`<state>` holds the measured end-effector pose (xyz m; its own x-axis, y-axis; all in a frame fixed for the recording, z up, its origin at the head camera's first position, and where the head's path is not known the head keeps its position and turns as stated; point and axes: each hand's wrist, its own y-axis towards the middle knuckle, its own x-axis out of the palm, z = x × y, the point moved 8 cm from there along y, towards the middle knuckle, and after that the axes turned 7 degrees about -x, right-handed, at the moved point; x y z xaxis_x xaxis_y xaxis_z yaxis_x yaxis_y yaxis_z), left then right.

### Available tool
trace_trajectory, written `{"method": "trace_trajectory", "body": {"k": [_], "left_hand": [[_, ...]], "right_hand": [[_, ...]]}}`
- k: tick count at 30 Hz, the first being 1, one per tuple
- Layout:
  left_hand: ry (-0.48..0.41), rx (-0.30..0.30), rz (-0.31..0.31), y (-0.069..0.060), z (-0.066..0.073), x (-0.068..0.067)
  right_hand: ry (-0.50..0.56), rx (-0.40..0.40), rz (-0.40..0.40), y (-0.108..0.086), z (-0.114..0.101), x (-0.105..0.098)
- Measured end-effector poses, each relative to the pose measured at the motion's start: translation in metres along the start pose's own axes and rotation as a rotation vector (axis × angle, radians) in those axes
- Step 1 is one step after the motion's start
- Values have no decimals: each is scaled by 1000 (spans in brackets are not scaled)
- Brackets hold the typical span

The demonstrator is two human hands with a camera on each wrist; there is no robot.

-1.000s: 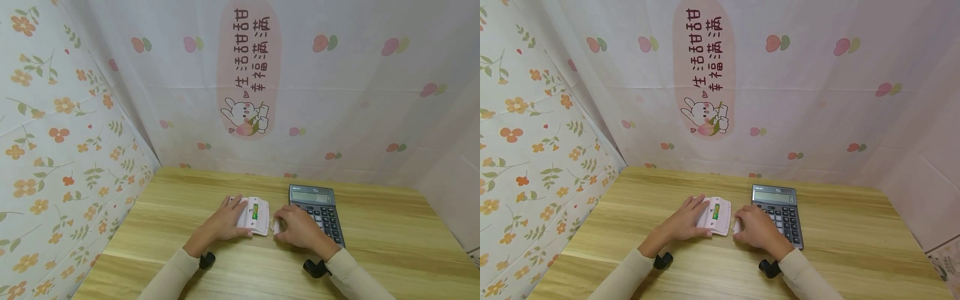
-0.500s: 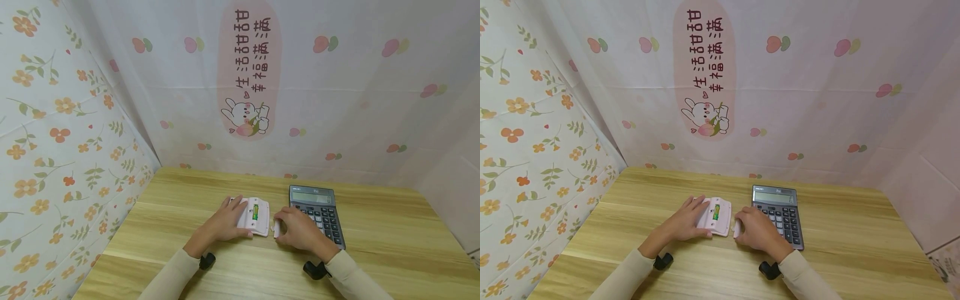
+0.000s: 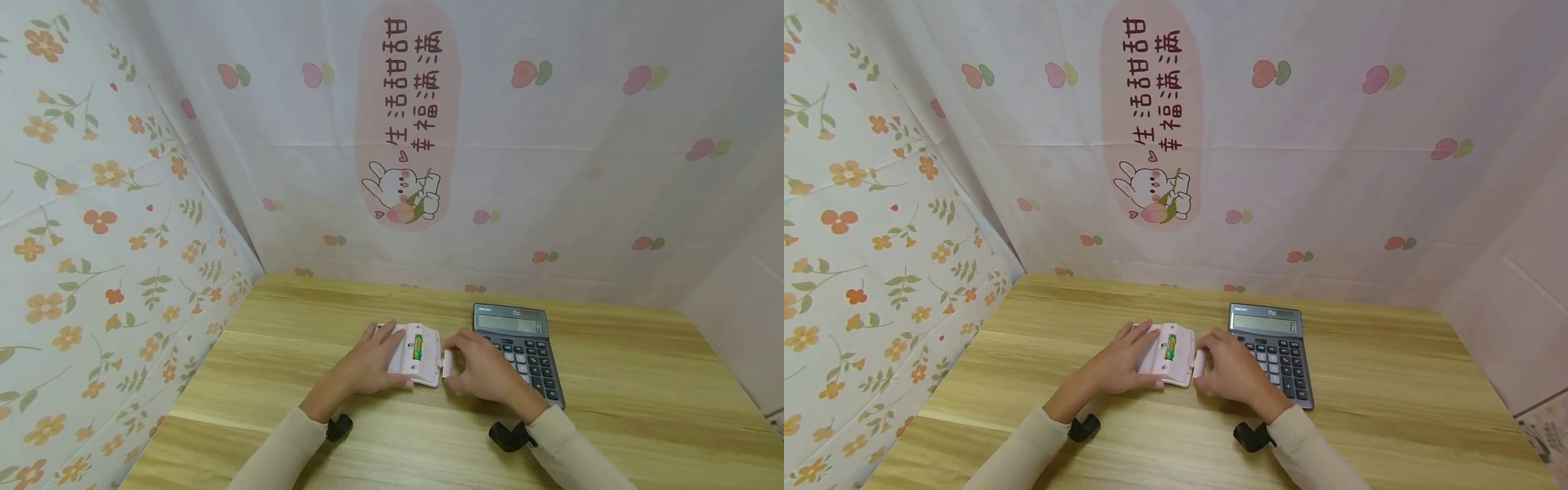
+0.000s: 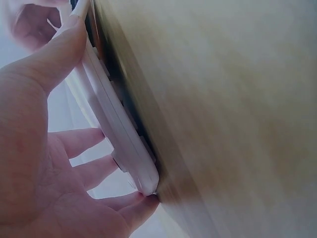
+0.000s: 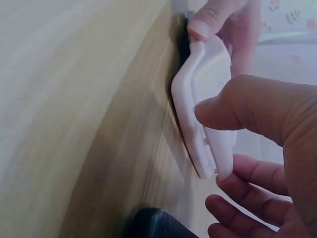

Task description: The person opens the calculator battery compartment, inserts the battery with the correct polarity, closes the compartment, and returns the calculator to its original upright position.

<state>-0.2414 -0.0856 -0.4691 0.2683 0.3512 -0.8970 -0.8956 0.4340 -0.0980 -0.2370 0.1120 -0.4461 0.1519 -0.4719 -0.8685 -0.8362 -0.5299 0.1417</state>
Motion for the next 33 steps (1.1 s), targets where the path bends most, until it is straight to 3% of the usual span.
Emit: {"method": "trace_trajectory", "body": {"k": [21, 26, 33], "left_hand": [[-3, 6, 3, 1, 0, 0], [6, 19, 6, 1, 0, 0], [13, 29, 7, 1, 1, 0]], "right_hand": [[252, -33, 111, 27, 6, -3], [332, -8, 114, 32, 3, -3], [342, 26, 106, 40, 0, 1]]}}
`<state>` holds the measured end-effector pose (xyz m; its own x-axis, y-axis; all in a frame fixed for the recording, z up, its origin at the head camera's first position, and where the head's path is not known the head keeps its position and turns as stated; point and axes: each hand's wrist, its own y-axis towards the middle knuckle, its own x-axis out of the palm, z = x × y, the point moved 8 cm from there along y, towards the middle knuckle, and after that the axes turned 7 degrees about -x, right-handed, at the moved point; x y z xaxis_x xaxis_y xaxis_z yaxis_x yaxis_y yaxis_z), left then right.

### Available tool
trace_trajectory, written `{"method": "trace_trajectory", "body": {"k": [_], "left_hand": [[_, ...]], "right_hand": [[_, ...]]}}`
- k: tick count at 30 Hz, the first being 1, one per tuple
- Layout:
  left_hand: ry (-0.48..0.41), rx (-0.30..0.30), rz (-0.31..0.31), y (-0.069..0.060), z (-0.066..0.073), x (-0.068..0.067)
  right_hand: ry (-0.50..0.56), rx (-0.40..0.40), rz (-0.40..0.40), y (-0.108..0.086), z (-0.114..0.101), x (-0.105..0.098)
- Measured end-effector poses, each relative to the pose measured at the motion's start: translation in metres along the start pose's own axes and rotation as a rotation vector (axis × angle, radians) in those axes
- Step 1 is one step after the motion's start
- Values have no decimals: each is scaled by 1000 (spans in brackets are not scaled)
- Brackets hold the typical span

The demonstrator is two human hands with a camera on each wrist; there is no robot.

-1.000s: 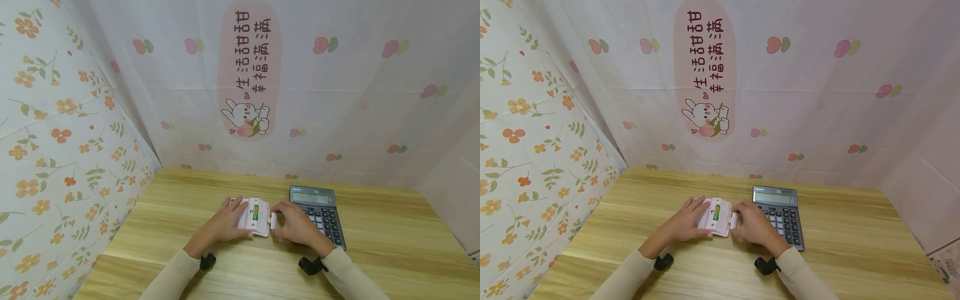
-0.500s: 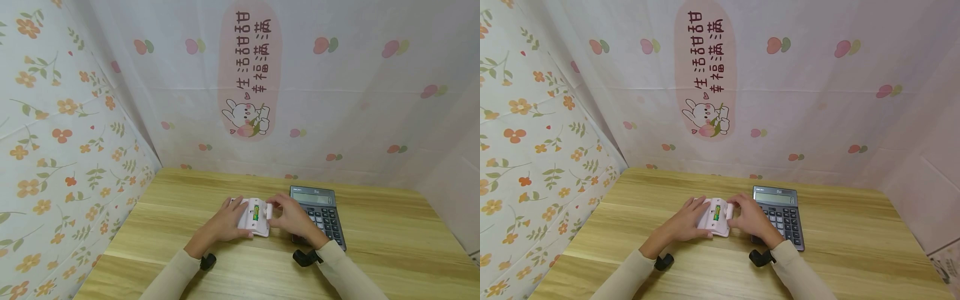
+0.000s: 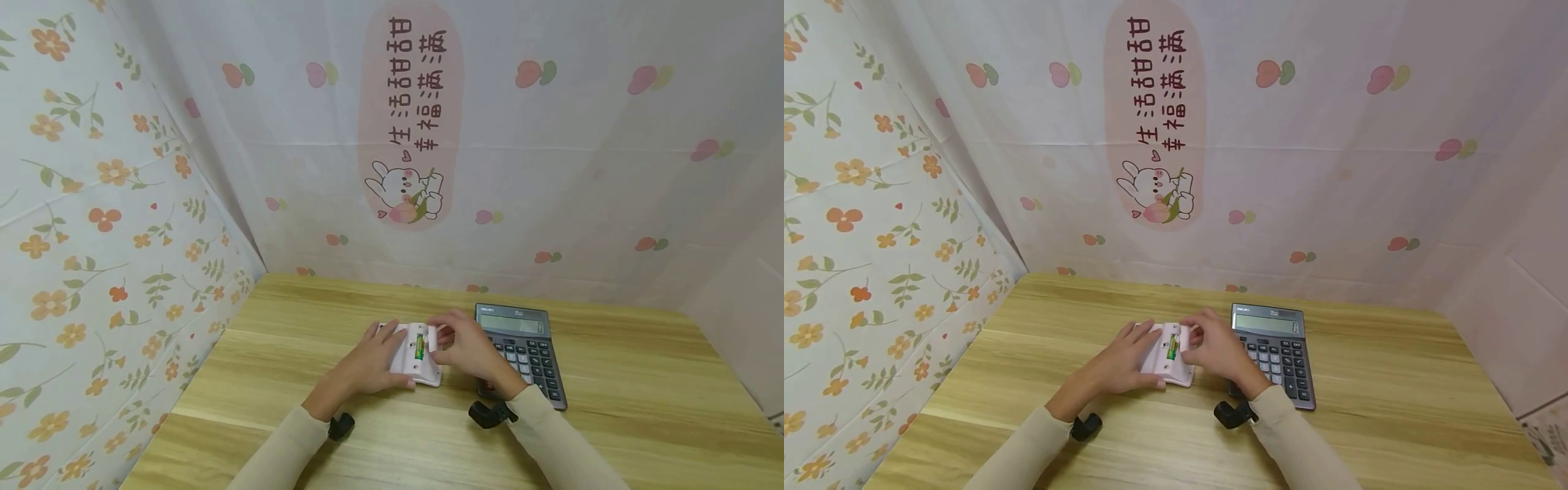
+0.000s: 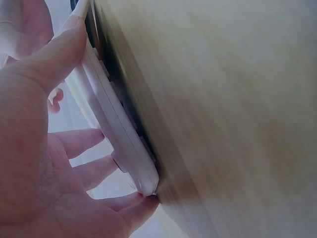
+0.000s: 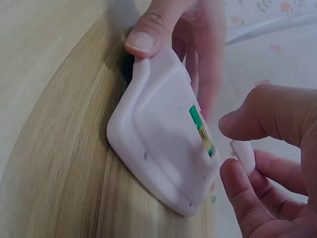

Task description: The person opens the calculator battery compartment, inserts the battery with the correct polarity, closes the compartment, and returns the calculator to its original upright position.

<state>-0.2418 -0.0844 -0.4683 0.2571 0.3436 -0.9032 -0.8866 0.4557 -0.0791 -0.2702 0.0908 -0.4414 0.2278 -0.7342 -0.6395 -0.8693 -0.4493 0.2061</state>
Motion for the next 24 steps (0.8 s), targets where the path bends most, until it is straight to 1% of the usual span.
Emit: {"method": "trace_trajectory", "body": {"k": [5, 13, 20, 24], "left_hand": [[-2, 5, 3, 0, 1, -1], [-10, 27, 11, -1, 2, -2], [10, 37, 16, -2, 2, -1], [18, 30, 13, -2, 2, -1]], "right_hand": [[14, -21, -6, 3, -4, 4], [77, -49, -6, 7, -7, 11], [-38, -61, -21, 9, -11, 15], [-62, -77, -30, 9, -12, 17]]}}
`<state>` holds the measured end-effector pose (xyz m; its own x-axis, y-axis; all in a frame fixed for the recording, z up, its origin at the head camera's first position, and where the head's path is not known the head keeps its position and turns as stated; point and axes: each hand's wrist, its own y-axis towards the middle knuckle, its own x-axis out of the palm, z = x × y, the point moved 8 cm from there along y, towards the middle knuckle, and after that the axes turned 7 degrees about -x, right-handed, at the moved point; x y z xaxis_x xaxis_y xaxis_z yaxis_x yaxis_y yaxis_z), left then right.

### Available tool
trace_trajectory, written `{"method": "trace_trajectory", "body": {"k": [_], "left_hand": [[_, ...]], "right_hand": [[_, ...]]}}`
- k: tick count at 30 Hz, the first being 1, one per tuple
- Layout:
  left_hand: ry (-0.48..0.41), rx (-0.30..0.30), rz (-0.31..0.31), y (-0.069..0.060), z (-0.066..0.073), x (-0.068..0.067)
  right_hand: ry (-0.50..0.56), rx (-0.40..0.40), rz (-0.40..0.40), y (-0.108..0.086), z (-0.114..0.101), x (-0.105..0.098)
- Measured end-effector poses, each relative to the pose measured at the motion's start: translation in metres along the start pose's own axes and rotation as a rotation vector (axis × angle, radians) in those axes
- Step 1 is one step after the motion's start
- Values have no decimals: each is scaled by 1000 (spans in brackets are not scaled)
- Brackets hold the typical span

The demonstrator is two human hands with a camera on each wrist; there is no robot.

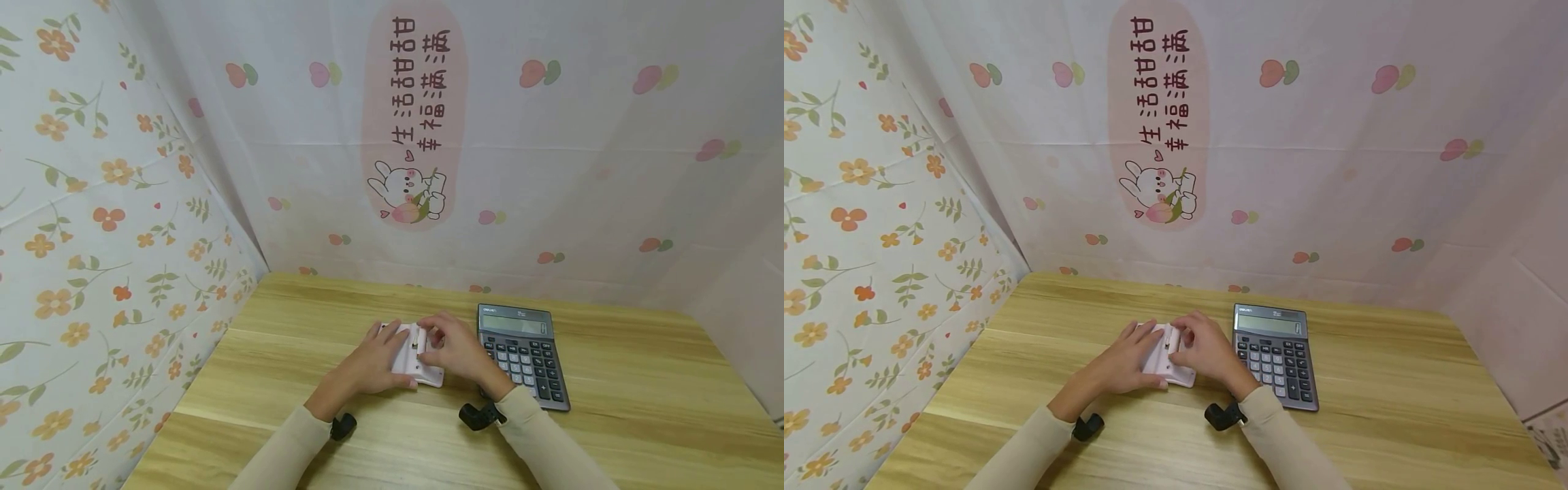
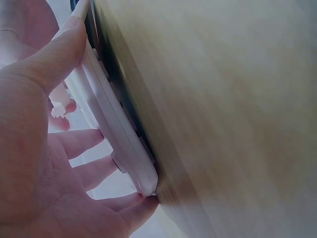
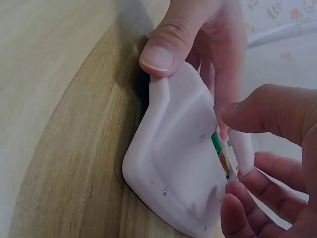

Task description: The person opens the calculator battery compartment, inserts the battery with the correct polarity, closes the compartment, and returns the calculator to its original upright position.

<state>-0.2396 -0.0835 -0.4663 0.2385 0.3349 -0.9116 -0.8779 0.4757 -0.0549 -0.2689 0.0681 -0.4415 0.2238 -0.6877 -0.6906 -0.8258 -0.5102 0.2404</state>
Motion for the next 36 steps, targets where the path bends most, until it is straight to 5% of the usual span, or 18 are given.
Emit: {"method": "trace_trajectory", "body": {"k": [8, 36], "left_hand": [[-3, -5, 4, 1, -1, 1], [-20, -25, -9, 1, -1, 1]], "right_hand": [[-22, -61, 2, -2, 0, 0], [65, -83, -38, -4, 12, 1]]}}
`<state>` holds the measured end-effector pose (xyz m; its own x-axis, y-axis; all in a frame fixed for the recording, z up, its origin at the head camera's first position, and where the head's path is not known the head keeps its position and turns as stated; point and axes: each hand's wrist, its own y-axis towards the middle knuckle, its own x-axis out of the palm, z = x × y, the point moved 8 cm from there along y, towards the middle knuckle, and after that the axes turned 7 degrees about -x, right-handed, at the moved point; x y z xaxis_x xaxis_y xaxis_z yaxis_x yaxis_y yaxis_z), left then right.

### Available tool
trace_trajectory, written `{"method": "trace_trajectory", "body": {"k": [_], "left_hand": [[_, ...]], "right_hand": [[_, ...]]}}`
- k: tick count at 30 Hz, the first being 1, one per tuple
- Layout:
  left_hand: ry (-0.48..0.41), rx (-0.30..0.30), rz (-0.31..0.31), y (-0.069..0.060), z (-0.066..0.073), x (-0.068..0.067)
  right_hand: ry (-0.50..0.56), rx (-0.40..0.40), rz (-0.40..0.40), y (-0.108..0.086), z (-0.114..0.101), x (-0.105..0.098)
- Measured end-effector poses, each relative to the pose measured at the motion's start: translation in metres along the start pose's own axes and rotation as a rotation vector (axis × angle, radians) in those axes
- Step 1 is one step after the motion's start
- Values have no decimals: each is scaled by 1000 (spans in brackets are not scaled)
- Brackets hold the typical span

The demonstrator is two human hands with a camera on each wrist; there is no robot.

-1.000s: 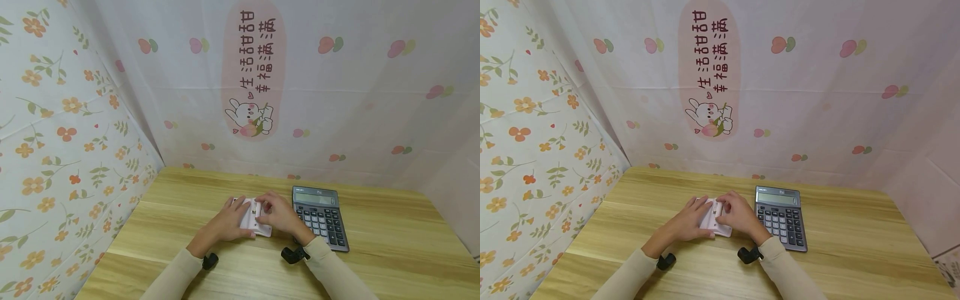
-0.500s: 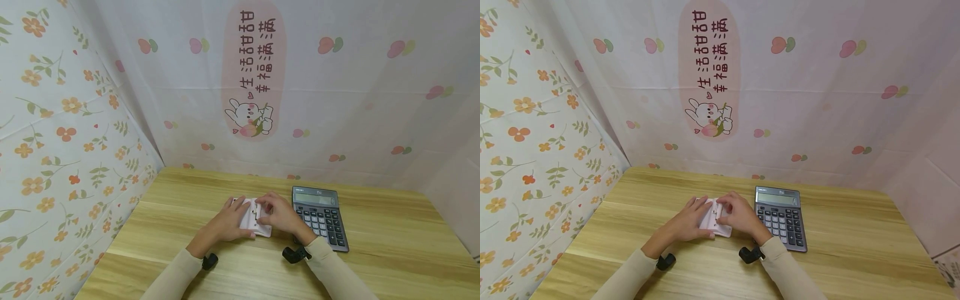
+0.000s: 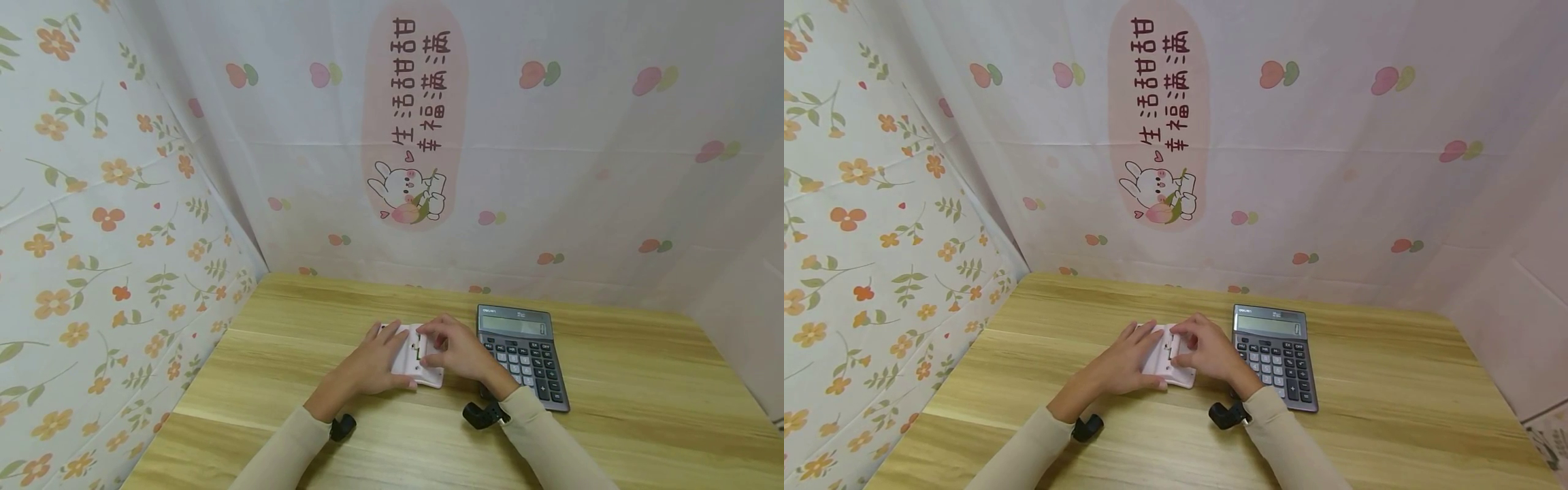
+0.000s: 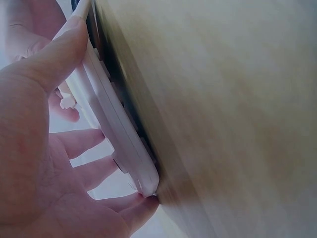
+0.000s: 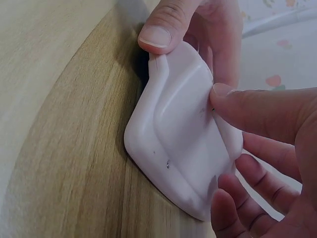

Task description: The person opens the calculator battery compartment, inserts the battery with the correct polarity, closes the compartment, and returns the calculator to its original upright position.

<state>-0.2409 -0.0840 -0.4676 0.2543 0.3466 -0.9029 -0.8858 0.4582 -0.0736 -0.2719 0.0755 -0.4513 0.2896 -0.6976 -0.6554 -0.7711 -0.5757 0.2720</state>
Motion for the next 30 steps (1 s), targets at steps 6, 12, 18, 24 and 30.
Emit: {"method": "trace_trajectory", "body": {"k": [6, 12, 18, 24, 30], "left_hand": [[4, 2, 7, 0, 0, 0], [8, 4, 11, 0, 0, 0], [4, 5, 14, -1, 0, 0], [17, -2, 10, 0, 0, 1], [25, 9, 10, 0, 0, 1]], "right_hand": [[16, 4, -15, -1, 2, 1], [25, 11, -23, -2, 2, 2], [17, 3, -30, -2, 1, 3], [24, 9, -29, -2, 2, 3], [32, 21, -34, -1, 3, 3]]}}
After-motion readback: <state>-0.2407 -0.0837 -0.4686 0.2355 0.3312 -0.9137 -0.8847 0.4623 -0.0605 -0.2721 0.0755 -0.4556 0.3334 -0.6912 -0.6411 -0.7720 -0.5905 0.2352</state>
